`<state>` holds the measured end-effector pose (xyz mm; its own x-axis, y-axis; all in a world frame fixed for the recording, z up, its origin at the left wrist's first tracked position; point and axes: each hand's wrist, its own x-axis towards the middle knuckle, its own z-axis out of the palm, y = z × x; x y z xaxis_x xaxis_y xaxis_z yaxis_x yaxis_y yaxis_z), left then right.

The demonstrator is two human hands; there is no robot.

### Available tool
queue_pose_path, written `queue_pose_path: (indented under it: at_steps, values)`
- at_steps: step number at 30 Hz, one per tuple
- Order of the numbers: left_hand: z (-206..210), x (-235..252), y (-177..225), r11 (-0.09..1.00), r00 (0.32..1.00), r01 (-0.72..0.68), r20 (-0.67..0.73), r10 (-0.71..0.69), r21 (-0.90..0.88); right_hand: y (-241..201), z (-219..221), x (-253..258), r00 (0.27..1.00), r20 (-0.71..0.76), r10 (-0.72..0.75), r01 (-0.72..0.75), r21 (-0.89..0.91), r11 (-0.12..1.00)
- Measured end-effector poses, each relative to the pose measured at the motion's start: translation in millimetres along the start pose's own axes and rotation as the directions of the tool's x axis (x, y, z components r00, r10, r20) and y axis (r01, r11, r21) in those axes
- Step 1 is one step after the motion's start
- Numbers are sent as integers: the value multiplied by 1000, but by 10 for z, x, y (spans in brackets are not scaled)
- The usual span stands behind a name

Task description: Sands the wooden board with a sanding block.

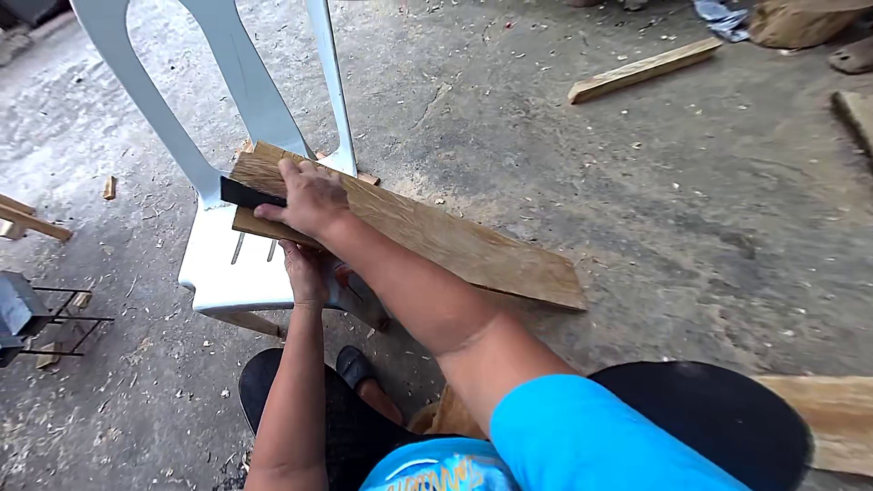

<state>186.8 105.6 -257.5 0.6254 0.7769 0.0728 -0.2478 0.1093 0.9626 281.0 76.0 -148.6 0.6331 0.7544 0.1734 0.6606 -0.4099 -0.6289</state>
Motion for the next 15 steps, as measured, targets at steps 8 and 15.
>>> queue_pose_path:
  at_steps: [8,15]
  values:
    - [-9,21,-15,999,999,-31,5,31,-11,817,-72,-397,999,-4,39,-39,13,999]
    - [16,6,-20,1000,999,-3,-32,3,-16,2740,-1,-1495,798,-14,602,-602,12,798]
